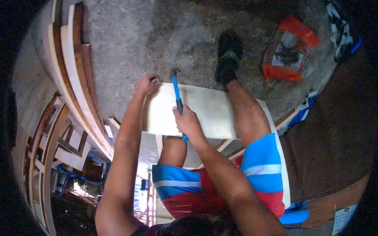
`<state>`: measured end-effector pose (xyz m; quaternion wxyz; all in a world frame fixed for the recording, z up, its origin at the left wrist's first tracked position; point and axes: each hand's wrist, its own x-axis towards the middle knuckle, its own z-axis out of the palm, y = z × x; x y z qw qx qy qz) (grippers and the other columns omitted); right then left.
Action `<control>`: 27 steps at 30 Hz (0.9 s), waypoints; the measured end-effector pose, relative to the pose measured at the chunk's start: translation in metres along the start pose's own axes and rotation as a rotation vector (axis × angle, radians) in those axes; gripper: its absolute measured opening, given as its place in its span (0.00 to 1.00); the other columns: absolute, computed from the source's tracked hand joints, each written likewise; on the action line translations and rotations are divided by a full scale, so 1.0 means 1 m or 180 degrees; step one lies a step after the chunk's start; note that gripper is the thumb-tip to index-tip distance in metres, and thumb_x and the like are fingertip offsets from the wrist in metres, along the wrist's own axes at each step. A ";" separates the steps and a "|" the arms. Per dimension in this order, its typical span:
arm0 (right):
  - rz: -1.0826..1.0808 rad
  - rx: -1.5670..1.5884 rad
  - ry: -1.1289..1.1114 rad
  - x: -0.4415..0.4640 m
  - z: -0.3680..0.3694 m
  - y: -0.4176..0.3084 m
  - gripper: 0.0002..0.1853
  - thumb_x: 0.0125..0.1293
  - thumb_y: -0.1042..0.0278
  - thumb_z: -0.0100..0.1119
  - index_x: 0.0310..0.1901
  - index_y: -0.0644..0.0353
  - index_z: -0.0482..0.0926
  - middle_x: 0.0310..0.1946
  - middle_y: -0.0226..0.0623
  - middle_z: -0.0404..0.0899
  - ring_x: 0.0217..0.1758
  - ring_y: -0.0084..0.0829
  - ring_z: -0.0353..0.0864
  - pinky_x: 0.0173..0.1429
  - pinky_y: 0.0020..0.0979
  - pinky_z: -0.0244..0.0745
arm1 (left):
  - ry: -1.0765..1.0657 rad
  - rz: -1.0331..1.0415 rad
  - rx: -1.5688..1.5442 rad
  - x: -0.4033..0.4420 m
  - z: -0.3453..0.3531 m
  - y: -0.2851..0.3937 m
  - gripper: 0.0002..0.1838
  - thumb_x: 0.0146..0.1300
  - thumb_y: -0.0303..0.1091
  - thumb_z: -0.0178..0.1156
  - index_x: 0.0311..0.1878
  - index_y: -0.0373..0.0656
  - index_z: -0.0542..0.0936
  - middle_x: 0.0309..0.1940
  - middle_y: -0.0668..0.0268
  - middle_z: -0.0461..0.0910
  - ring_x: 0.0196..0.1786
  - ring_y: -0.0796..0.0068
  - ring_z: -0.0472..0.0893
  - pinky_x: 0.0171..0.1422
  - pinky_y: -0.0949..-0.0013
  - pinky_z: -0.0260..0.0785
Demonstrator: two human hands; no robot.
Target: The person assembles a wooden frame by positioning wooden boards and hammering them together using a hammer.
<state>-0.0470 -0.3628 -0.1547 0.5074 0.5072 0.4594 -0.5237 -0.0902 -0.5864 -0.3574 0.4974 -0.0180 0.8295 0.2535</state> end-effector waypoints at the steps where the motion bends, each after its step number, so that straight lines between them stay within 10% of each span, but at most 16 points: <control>1: 0.0040 0.0009 0.0005 0.010 0.003 0.001 0.20 0.69 0.52 0.52 0.35 0.65 0.69 0.17 0.36 0.73 0.17 0.28 0.76 0.23 0.32 0.74 | -0.0039 -0.0013 -0.0005 0.000 0.002 0.002 0.11 0.63 0.36 0.60 0.44 0.42 0.83 0.37 0.54 0.84 0.40 0.58 0.83 0.48 0.62 0.73; 15: -0.0355 0.0136 0.0105 0.043 0.054 -0.017 0.11 0.70 0.61 0.51 0.41 0.61 0.70 0.18 0.29 0.69 0.16 0.20 0.70 0.19 0.27 0.67 | -0.0115 -0.0211 -0.0278 -0.007 0.004 -0.019 0.11 0.61 0.38 0.62 0.43 0.44 0.84 0.34 0.55 0.84 0.37 0.59 0.83 0.43 0.62 0.74; 22: -0.0146 0.0623 0.0027 0.049 0.058 -0.020 0.26 0.74 0.40 0.38 0.37 0.58 0.69 0.15 0.27 0.64 0.12 0.20 0.63 0.15 0.26 0.61 | -0.0077 0.0075 -0.0123 -0.010 -0.002 -0.011 0.10 0.61 0.36 0.62 0.42 0.43 0.85 0.36 0.51 0.83 0.41 0.50 0.82 0.46 0.59 0.74; 27: -0.0070 0.0407 0.0116 0.047 0.064 -0.028 0.26 0.74 0.42 0.37 0.37 0.61 0.70 0.15 0.29 0.66 0.13 0.23 0.67 0.17 0.29 0.66 | -0.0267 -0.0275 -0.0177 -0.008 -0.003 -0.009 0.11 0.61 0.37 0.61 0.43 0.43 0.85 0.37 0.49 0.82 0.43 0.48 0.82 0.48 0.56 0.74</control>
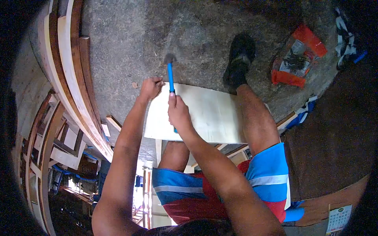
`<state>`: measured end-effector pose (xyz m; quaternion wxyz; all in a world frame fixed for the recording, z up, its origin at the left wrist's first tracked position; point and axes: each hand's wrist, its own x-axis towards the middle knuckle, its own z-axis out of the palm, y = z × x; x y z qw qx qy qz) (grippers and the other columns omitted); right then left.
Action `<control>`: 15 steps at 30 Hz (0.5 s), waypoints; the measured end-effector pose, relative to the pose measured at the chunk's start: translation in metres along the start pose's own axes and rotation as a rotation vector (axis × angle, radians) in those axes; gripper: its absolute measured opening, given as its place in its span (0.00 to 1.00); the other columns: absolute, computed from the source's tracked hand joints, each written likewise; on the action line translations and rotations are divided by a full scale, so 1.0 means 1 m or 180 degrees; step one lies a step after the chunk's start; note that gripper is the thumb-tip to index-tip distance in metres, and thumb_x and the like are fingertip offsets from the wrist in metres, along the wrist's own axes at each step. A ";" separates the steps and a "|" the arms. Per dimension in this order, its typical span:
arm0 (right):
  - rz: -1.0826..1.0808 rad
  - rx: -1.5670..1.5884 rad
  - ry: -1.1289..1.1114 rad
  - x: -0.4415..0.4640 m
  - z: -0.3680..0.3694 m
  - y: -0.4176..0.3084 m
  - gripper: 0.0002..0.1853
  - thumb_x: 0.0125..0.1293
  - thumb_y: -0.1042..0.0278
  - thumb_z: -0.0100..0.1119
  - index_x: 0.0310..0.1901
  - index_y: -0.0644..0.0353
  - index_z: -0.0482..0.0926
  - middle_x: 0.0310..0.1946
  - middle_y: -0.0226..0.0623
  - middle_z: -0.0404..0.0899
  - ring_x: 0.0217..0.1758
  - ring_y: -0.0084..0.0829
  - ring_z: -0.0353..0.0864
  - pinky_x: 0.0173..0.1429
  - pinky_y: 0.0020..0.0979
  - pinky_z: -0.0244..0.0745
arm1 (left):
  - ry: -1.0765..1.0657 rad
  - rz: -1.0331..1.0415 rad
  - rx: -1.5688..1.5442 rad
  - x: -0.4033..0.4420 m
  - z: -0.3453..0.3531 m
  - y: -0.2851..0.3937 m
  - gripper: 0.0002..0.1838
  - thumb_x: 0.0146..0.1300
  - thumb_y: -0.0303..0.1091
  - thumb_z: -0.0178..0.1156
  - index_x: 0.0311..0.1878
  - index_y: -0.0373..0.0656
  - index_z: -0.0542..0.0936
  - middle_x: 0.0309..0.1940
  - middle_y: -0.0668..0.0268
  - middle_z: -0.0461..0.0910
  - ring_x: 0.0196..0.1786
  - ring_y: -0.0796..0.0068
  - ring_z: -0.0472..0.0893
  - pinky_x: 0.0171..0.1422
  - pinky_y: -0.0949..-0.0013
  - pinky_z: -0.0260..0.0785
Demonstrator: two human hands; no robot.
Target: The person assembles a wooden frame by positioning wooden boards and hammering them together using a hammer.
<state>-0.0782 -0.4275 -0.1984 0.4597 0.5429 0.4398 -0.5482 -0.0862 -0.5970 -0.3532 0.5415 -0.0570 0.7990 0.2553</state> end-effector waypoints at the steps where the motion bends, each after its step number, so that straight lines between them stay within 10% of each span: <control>1: 0.0215 -0.0200 -0.0056 0.002 0.001 0.002 0.26 0.74 0.41 0.37 0.35 0.59 0.69 0.15 0.28 0.64 0.12 0.21 0.64 0.16 0.27 0.62 | 0.0053 0.0133 0.0034 0.000 0.001 -0.002 0.11 0.61 0.37 0.61 0.43 0.44 0.85 0.37 0.48 0.82 0.43 0.48 0.82 0.49 0.56 0.74; 11: 0.0167 -0.0139 0.0050 0.010 -0.005 0.017 0.26 0.74 0.43 0.37 0.35 0.60 0.70 0.13 0.30 0.65 0.11 0.24 0.66 0.16 0.29 0.65 | 0.0639 -0.0537 0.0386 -0.023 -0.008 0.013 0.20 0.58 0.44 0.64 0.46 0.37 0.83 0.42 0.47 0.83 0.45 0.50 0.83 0.51 0.58 0.74; 13: 0.0233 0.0043 -0.0023 0.009 -0.007 0.004 0.27 0.74 0.42 0.36 0.33 0.61 0.71 0.14 0.32 0.67 0.12 0.27 0.69 0.17 0.31 0.67 | -0.1179 -0.1488 0.0135 -0.040 -0.034 0.044 0.24 0.57 0.43 0.66 0.51 0.32 0.80 0.44 0.49 0.83 0.43 0.57 0.84 0.49 0.61 0.75; 15: -0.0005 0.0281 0.0120 -0.004 -0.004 -0.008 0.27 0.74 0.41 0.36 0.34 0.60 0.70 0.13 0.30 0.65 0.11 0.24 0.65 0.16 0.29 0.64 | -0.1418 -0.1695 -0.0996 -0.055 -0.028 0.034 0.25 0.57 0.41 0.67 0.52 0.32 0.79 0.43 0.51 0.83 0.43 0.60 0.84 0.48 0.63 0.75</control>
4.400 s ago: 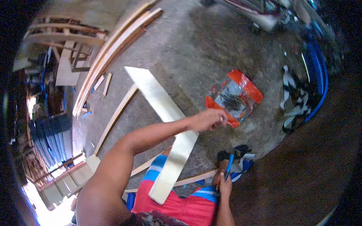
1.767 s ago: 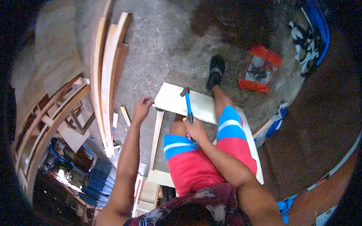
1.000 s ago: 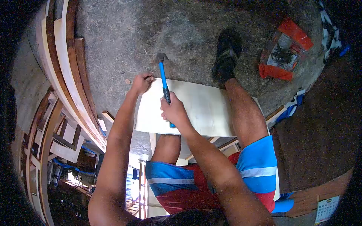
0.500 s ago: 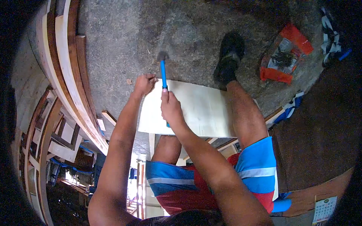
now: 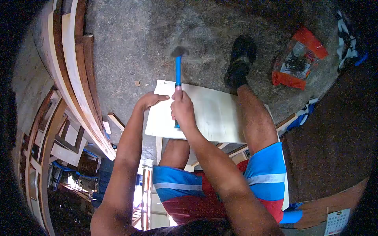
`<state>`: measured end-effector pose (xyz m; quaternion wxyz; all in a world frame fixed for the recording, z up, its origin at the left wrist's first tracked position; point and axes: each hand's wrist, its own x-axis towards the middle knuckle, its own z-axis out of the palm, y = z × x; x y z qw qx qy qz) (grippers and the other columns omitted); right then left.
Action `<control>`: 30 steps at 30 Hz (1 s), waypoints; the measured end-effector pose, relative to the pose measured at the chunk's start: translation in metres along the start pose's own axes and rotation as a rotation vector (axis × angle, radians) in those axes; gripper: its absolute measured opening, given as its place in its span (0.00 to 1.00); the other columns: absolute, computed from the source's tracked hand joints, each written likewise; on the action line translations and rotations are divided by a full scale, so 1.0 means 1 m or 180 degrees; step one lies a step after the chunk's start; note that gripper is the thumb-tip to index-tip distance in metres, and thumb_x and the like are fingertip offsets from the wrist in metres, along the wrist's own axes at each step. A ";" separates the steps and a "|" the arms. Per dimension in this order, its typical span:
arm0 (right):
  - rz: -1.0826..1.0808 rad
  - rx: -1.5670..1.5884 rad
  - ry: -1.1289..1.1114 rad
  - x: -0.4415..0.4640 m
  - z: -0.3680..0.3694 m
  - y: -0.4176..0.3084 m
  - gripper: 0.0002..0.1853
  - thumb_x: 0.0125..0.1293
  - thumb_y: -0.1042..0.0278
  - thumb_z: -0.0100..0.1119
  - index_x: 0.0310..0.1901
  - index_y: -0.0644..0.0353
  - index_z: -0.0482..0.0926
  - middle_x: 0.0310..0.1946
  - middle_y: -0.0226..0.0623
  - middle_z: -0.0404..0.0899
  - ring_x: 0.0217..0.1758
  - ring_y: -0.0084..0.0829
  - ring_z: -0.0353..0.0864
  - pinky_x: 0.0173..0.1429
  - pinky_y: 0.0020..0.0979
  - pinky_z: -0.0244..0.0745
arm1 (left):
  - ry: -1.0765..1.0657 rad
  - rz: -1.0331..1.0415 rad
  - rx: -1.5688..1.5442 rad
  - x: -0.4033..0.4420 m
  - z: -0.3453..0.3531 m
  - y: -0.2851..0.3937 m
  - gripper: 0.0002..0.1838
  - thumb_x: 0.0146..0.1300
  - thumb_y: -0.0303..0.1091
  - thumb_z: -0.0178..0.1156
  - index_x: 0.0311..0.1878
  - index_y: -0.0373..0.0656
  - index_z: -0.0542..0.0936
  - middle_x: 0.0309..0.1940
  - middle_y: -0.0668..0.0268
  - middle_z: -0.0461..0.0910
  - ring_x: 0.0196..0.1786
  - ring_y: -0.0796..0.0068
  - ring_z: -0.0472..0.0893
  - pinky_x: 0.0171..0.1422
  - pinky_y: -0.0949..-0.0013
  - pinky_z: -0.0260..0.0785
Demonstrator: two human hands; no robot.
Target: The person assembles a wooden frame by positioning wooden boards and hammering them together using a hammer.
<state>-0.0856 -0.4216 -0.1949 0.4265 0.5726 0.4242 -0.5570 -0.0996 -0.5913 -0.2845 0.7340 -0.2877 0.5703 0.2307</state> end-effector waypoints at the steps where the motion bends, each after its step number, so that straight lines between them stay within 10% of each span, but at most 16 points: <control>1: -0.0280 0.0271 0.0167 -0.004 0.001 -0.005 0.27 0.74 0.39 0.35 0.35 0.59 0.69 0.13 0.27 0.63 0.10 0.21 0.62 0.14 0.28 0.61 | -0.0499 0.0037 -0.1009 0.001 0.002 -0.005 0.25 0.57 0.39 0.68 0.53 0.31 0.78 0.43 0.54 0.83 0.42 0.63 0.84 0.47 0.64 0.76; 5: 0.0567 -0.0325 -0.0416 0.019 0.005 0.029 0.27 0.74 0.39 0.35 0.34 0.58 0.68 0.13 0.27 0.63 0.10 0.22 0.63 0.15 0.28 0.62 | -0.0463 0.0059 -0.1216 0.006 0.003 -0.009 0.22 0.56 0.36 0.68 0.50 0.30 0.79 0.43 0.54 0.83 0.42 0.63 0.84 0.46 0.65 0.76; 11: -0.0585 0.0367 0.0337 -0.006 0.003 -0.015 0.29 0.74 0.39 0.35 0.34 0.61 0.69 0.14 0.30 0.65 0.11 0.24 0.66 0.17 0.29 0.64 | -0.0377 0.0069 -0.1306 0.023 0.007 -0.024 0.20 0.57 0.38 0.67 0.48 0.33 0.80 0.40 0.57 0.84 0.38 0.65 0.84 0.42 0.64 0.78; 15: 0.0681 -0.0443 -0.0609 0.021 -0.003 0.021 0.30 0.74 0.39 0.36 0.35 0.63 0.72 0.15 0.32 0.67 0.13 0.25 0.68 0.18 0.31 0.67 | -0.0439 0.0047 -0.1294 0.014 0.005 -0.016 0.20 0.57 0.37 0.67 0.49 0.33 0.80 0.41 0.57 0.83 0.38 0.65 0.84 0.42 0.64 0.78; 20: -0.0868 -0.0153 0.0519 0.004 0.002 -0.004 0.28 0.75 0.42 0.35 0.34 0.61 0.70 0.15 0.31 0.67 0.12 0.26 0.67 0.18 0.31 0.65 | -0.0561 0.0035 -0.1626 0.034 0.008 -0.033 0.21 0.53 0.32 0.67 0.49 0.29 0.80 0.43 0.54 0.83 0.43 0.62 0.84 0.49 0.62 0.76; 25: 0.0959 0.0001 -0.0294 0.010 0.000 0.011 0.28 0.75 0.40 0.34 0.31 0.57 0.69 0.14 0.25 0.65 0.11 0.21 0.64 0.16 0.27 0.63 | -0.0223 0.0186 -0.1391 0.006 0.005 -0.010 0.21 0.52 0.32 0.68 0.48 0.29 0.80 0.42 0.53 0.83 0.43 0.62 0.84 0.49 0.62 0.75; 30: -0.1231 0.0060 0.0740 -0.011 -0.013 -0.031 0.27 0.74 0.40 0.35 0.31 0.55 0.68 0.14 0.26 0.64 0.11 0.20 0.64 0.15 0.26 0.62 | -0.0417 0.0150 -0.1598 0.033 0.013 -0.036 0.20 0.52 0.32 0.68 0.47 0.29 0.81 0.42 0.54 0.83 0.43 0.62 0.84 0.47 0.62 0.76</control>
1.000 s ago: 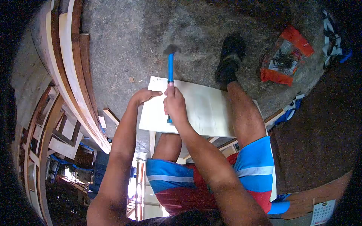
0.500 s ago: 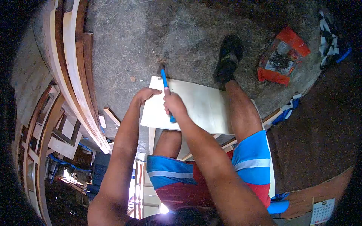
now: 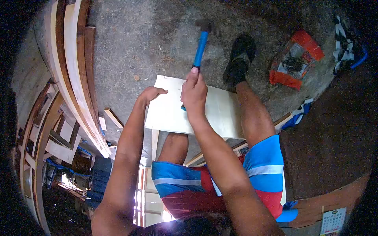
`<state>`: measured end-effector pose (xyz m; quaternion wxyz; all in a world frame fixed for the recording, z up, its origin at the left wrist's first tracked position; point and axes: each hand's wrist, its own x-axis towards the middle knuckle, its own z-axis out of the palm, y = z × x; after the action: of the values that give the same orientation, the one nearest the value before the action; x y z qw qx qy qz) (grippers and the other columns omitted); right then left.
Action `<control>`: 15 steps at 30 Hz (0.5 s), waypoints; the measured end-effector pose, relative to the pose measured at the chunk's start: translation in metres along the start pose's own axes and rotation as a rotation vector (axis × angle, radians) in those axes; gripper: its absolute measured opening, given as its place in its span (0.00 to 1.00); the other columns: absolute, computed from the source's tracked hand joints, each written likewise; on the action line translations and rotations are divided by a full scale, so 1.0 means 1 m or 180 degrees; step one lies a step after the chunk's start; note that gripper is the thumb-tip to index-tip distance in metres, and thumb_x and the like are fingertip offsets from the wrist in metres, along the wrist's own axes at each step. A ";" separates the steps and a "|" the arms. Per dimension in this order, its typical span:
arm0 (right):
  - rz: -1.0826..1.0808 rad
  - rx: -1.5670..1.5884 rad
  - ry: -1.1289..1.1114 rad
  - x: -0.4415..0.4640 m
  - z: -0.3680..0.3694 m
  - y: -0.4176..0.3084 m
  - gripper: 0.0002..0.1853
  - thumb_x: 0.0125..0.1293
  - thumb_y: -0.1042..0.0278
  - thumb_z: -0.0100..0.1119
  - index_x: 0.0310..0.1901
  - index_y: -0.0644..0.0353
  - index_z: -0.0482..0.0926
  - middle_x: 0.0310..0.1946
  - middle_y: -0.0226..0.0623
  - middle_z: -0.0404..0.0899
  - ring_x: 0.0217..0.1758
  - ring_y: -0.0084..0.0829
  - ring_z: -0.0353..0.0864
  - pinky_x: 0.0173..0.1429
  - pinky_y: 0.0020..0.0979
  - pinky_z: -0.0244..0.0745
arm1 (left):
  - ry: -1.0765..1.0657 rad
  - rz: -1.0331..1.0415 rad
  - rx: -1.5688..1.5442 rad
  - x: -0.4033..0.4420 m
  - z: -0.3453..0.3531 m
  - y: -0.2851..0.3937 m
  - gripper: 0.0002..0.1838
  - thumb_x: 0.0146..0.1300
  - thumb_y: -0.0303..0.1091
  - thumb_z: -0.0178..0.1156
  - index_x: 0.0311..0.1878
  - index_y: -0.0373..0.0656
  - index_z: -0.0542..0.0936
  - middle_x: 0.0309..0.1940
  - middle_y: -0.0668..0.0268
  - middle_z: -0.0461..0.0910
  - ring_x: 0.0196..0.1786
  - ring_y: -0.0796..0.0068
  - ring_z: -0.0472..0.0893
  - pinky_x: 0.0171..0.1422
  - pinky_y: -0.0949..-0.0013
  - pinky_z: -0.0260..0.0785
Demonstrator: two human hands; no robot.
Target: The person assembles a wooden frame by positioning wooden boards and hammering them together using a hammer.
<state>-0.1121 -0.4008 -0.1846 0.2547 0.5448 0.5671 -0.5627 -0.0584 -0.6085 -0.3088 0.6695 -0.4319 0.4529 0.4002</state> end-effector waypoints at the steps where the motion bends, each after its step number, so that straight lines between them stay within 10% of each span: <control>1: -0.0211 -0.0052 0.0237 0.000 0.007 -0.001 0.27 0.75 0.40 0.35 0.30 0.55 0.69 0.14 0.26 0.65 0.11 0.20 0.64 0.15 0.27 0.63 | -0.0005 0.0030 -0.0033 0.001 -0.002 0.002 0.20 0.52 0.31 0.68 0.47 0.29 0.81 0.42 0.54 0.83 0.42 0.62 0.84 0.47 0.62 0.76; 5: 0.1527 -0.1185 -0.1649 0.007 0.012 0.058 0.30 0.74 0.39 0.34 0.26 0.56 0.69 0.15 0.27 0.68 0.12 0.22 0.68 0.17 0.30 0.65 | 0.0255 0.0084 0.0318 -0.029 0.011 0.024 0.20 0.53 0.31 0.68 0.47 0.29 0.81 0.42 0.54 0.83 0.41 0.62 0.84 0.46 0.63 0.76; 11: -0.0207 -0.0046 0.0175 -0.005 0.010 0.003 0.29 0.74 0.40 0.35 0.31 0.61 0.71 0.15 0.34 0.68 0.12 0.27 0.70 0.17 0.32 0.67 | 0.0004 0.0139 -0.0017 -0.002 0.000 0.001 0.19 0.54 0.35 0.68 0.45 0.31 0.82 0.39 0.57 0.84 0.35 0.66 0.84 0.39 0.65 0.77; 13: 0.0147 -0.1736 -0.0388 0.008 0.011 0.103 0.29 0.74 0.41 0.37 0.31 0.62 0.72 0.15 0.35 0.69 0.13 0.28 0.71 0.18 0.33 0.68 | -0.0017 0.0113 0.0021 -0.006 0.000 -0.003 0.19 0.54 0.35 0.68 0.45 0.31 0.81 0.39 0.57 0.84 0.35 0.66 0.84 0.39 0.64 0.78; 14: 0.1852 -0.0913 -0.1630 0.011 0.004 0.086 0.30 0.73 0.40 0.38 0.31 0.62 0.73 0.15 0.35 0.71 0.13 0.28 0.72 0.19 0.33 0.69 | -0.0032 0.0138 0.0058 -0.004 0.000 0.003 0.19 0.54 0.34 0.67 0.46 0.31 0.81 0.38 0.56 0.84 0.35 0.66 0.84 0.38 0.64 0.78; 15: 0.1789 -0.0920 -0.1638 0.021 0.000 0.070 0.30 0.73 0.40 0.38 0.31 0.62 0.73 0.15 0.35 0.71 0.13 0.28 0.72 0.19 0.33 0.69 | -0.0017 0.0198 0.0060 -0.001 -0.003 0.011 0.19 0.54 0.34 0.67 0.46 0.31 0.81 0.38 0.56 0.84 0.35 0.66 0.84 0.38 0.64 0.78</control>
<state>-0.0545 -0.4096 -0.2292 0.6062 0.4786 0.3871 -0.5036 -0.0695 -0.6079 -0.3111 0.6619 -0.4103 0.4681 0.4177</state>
